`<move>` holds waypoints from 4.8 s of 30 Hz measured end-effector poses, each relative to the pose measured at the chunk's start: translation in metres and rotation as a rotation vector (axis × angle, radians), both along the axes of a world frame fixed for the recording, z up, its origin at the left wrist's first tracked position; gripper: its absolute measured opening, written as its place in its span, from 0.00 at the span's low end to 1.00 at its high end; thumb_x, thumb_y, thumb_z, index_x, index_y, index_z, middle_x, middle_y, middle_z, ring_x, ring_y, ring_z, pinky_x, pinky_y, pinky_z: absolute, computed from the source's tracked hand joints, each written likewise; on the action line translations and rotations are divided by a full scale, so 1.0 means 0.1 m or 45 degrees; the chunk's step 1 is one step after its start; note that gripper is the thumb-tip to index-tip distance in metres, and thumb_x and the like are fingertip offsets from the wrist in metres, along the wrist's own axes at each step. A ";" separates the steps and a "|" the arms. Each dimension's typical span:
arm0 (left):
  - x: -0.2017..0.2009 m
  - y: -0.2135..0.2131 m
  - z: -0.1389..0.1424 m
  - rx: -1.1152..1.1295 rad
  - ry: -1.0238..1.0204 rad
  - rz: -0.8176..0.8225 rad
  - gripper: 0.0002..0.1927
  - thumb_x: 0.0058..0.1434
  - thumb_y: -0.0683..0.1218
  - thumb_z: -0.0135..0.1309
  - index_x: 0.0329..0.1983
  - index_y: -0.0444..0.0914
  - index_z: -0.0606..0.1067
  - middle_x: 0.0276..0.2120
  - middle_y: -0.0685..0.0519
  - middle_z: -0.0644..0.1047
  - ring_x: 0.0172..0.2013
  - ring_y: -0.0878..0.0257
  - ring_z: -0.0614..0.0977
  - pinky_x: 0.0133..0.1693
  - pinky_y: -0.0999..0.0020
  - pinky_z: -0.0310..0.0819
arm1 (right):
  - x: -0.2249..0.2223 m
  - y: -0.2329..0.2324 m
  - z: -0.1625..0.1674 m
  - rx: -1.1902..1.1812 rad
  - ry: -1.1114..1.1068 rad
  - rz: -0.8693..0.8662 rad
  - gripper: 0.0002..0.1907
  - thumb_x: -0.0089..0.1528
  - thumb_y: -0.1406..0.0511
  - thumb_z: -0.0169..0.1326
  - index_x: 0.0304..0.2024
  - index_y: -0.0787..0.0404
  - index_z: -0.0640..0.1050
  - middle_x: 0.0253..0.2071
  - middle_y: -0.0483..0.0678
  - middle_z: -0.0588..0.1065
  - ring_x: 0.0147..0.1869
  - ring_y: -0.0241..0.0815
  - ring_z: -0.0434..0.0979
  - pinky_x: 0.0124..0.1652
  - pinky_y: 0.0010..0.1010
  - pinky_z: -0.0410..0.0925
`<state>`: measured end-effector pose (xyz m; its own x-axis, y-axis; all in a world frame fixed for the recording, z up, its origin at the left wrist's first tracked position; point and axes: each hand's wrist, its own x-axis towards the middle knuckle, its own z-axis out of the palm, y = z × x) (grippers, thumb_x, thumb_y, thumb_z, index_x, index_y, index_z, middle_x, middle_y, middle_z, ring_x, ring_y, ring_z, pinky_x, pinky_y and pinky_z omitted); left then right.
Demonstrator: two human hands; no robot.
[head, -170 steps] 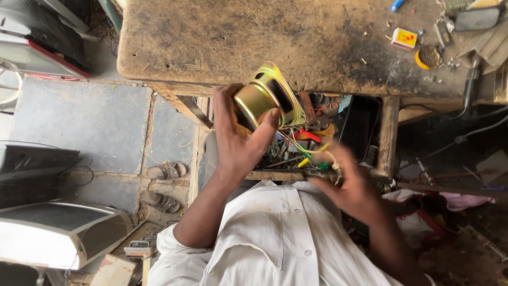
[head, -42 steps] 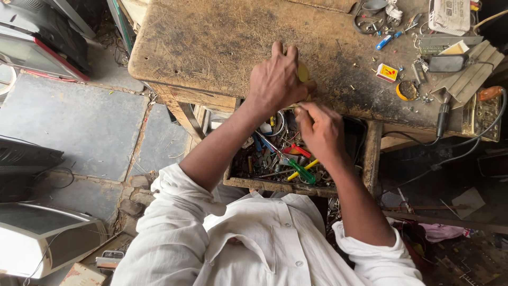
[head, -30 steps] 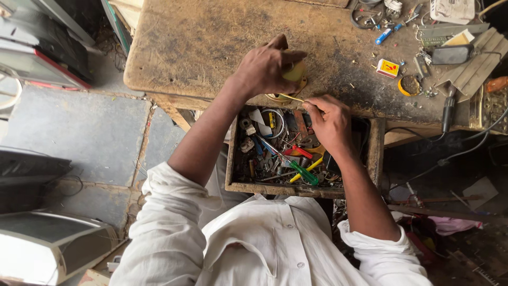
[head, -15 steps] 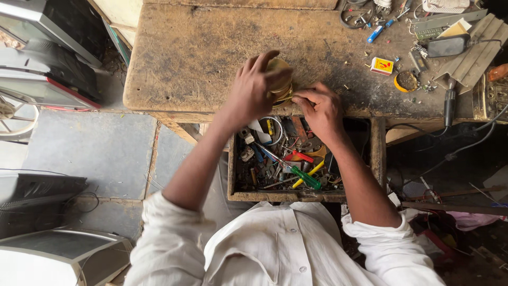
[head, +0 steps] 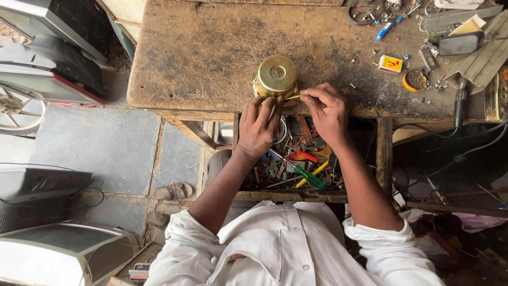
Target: The person works at a cluttered workbench, handling a cylindrical electronic component and wires. They connect a small blue battery to the wires and manipulate the component, appearing to test or repair the electronics.
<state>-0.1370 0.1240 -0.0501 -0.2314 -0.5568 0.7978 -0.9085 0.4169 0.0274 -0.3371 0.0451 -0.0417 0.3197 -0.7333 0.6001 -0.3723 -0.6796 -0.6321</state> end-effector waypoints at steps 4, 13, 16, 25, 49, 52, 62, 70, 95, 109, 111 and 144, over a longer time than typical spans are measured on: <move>-0.03 -0.03 0.05 -0.021 0.002 -0.007 0.23 0.57 0.39 0.56 0.57 0.28 0.77 0.53 0.43 0.72 0.55 0.46 0.76 0.54 0.49 0.74 | 0.01 0.01 0.01 0.007 -0.024 0.012 0.06 0.66 0.75 0.61 0.45 0.65 0.81 0.42 0.49 0.78 0.47 0.41 0.81 0.44 0.30 0.73; -0.14 -0.09 0.01 0.007 0.069 -0.034 0.19 0.55 0.39 0.56 0.50 0.29 0.77 0.49 0.43 0.72 0.52 0.46 0.75 0.52 0.49 0.73 | 0.16 -0.02 -0.09 0.122 -0.223 -0.064 0.07 0.66 0.74 0.62 0.46 0.66 0.80 0.43 0.48 0.80 0.45 0.36 0.81 0.44 0.27 0.73; -0.15 -0.09 -0.02 0.006 0.097 -0.026 0.19 0.55 0.39 0.56 0.51 0.28 0.77 0.50 0.43 0.71 0.52 0.45 0.75 0.52 0.49 0.73 | 0.16 -0.02 -0.13 0.202 -0.271 -0.067 0.07 0.66 0.74 0.62 0.47 0.66 0.80 0.42 0.47 0.81 0.43 0.32 0.80 0.43 0.24 0.73; -0.17 -0.09 -0.07 0.016 0.134 0.031 0.19 0.56 0.36 0.58 0.52 0.28 0.77 0.51 0.44 0.73 0.53 0.48 0.76 0.50 0.54 0.76 | 0.20 0.04 -0.19 0.270 -0.560 0.174 0.09 0.68 0.75 0.59 0.50 0.67 0.75 0.47 0.50 0.78 0.53 0.36 0.81 0.53 0.26 0.77; -0.15 -0.08 0.17 0.317 0.419 0.013 0.19 0.52 0.35 0.59 0.49 0.33 0.75 0.52 0.44 0.70 0.46 0.47 0.73 0.46 0.53 0.73 | 0.58 0.30 -0.29 0.663 -1.242 0.161 0.10 0.68 0.74 0.53 0.52 0.65 0.70 0.44 0.51 0.75 0.43 0.39 0.82 0.42 0.33 0.81; -0.18 -0.11 0.14 0.298 0.395 0.060 0.19 0.52 0.35 0.59 0.48 0.32 0.74 0.49 0.43 0.69 0.46 0.46 0.73 0.46 0.53 0.73 | 0.58 0.31 -0.31 0.608 -1.082 0.063 0.06 0.70 0.75 0.54 0.50 0.68 0.74 0.40 0.52 0.78 0.40 0.40 0.83 0.39 0.32 0.79; -0.16 -0.08 0.17 0.284 0.442 -0.016 0.22 0.51 0.34 0.56 0.51 0.31 0.73 0.48 0.40 0.70 0.46 0.43 0.73 0.47 0.51 0.71 | 0.54 0.41 -0.19 0.240 -0.425 -0.176 0.08 0.66 0.78 0.53 0.46 0.68 0.80 0.42 0.52 0.79 0.40 0.38 0.83 0.36 0.26 0.79; -0.21 -0.07 0.14 0.298 0.482 0.009 0.19 0.57 0.34 0.53 0.53 0.31 0.72 0.45 0.41 0.69 0.45 0.44 0.72 0.48 0.50 0.70 | 0.57 0.47 -0.02 0.045 -0.106 -0.425 0.05 0.62 0.74 0.60 0.41 0.66 0.83 0.37 0.52 0.82 0.39 0.44 0.84 0.40 0.33 0.73; -0.15 -0.04 0.04 0.205 0.728 -0.148 0.17 0.59 0.31 0.58 0.51 0.35 0.75 0.41 0.47 0.71 0.42 0.49 0.73 0.42 0.55 0.71 | 0.69 0.28 -0.34 0.605 -0.912 -0.127 0.06 0.66 0.76 0.58 0.41 0.68 0.72 0.37 0.51 0.79 0.40 0.35 0.82 0.43 0.29 0.81; -0.16 -0.08 -0.03 0.215 0.736 -0.149 0.22 0.55 0.29 0.56 0.53 0.35 0.76 0.41 0.48 0.73 0.44 0.50 0.75 0.44 0.56 0.74 | 0.61 0.25 -0.17 -0.184 0.072 -0.371 0.07 0.65 0.71 0.63 0.42 0.66 0.77 0.36 0.52 0.78 0.35 0.41 0.81 0.33 0.32 0.72; -0.16 -0.09 -0.04 0.186 0.731 -0.149 0.21 0.56 0.29 0.56 0.53 0.35 0.75 0.43 0.47 0.73 0.45 0.49 0.75 0.45 0.56 0.74 | 0.59 0.20 -0.13 -0.298 0.220 -0.343 0.08 0.65 0.71 0.62 0.41 0.65 0.74 0.35 0.51 0.75 0.34 0.43 0.78 0.31 0.34 0.70; -0.05 -0.02 0.02 0.126 0.649 0.071 0.52 0.57 0.63 0.71 0.70 0.31 0.56 0.57 0.38 0.64 0.57 0.44 0.71 0.55 0.46 0.70 | -0.51 1.50 -0.35 -0.077 -0.040 -0.358 0.05 0.66 0.72 0.60 0.38 0.67 0.76 0.30 0.49 0.76 0.31 0.33 0.76 0.30 0.25 0.68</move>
